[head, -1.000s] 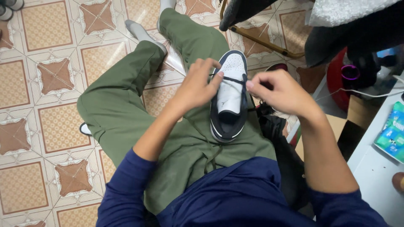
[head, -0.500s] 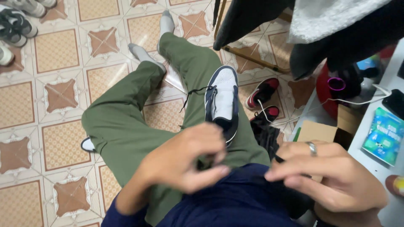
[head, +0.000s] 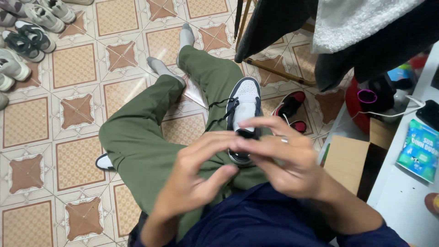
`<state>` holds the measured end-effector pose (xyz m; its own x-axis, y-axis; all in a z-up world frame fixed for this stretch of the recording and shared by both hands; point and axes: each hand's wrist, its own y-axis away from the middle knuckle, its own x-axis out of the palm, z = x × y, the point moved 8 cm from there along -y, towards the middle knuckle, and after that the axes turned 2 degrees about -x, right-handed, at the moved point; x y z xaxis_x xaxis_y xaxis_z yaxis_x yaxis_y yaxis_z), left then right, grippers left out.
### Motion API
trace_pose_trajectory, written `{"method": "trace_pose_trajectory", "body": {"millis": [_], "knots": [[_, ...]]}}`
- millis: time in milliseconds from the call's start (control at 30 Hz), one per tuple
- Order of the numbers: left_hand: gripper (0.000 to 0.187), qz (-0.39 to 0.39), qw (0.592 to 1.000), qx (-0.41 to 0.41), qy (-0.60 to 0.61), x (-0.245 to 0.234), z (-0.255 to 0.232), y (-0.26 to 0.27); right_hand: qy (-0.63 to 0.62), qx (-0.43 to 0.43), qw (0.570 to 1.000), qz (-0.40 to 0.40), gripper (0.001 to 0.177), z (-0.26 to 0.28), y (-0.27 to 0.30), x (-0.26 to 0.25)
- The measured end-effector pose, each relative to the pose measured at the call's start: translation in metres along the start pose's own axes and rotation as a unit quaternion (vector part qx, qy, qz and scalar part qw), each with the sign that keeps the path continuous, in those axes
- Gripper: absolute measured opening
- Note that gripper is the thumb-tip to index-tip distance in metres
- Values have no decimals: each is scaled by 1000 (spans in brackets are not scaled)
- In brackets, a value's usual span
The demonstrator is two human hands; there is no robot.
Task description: The person is threading laces through the eyelets of a black and white sneaker while sitting on the floor.
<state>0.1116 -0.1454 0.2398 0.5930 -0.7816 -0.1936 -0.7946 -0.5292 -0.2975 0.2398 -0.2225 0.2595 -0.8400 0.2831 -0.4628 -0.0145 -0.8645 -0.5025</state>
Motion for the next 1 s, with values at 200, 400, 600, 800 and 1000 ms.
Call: {"method": "trace_pose_trajectory", "body": {"millis": [200,400,600,800,1000], "knots": [[22,-74,965,-157,198,26,81,-13,-64,93,988,-102,47,-49,10,14],[23,-124,943,-225,213,36,152,-34,-93,123,948,-278,84,-129,40,12],[18,-152,949,-250,113,34,207,-62,148,287,919,-228,44,-234,68,-1],[30,-146,938,-312,41,44,242,-78,82,451,868,-189,46,-271,89,7],[21,-119,928,-343,-79,49,251,-91,81,483,860,-142,48,-274,84,1]]}}
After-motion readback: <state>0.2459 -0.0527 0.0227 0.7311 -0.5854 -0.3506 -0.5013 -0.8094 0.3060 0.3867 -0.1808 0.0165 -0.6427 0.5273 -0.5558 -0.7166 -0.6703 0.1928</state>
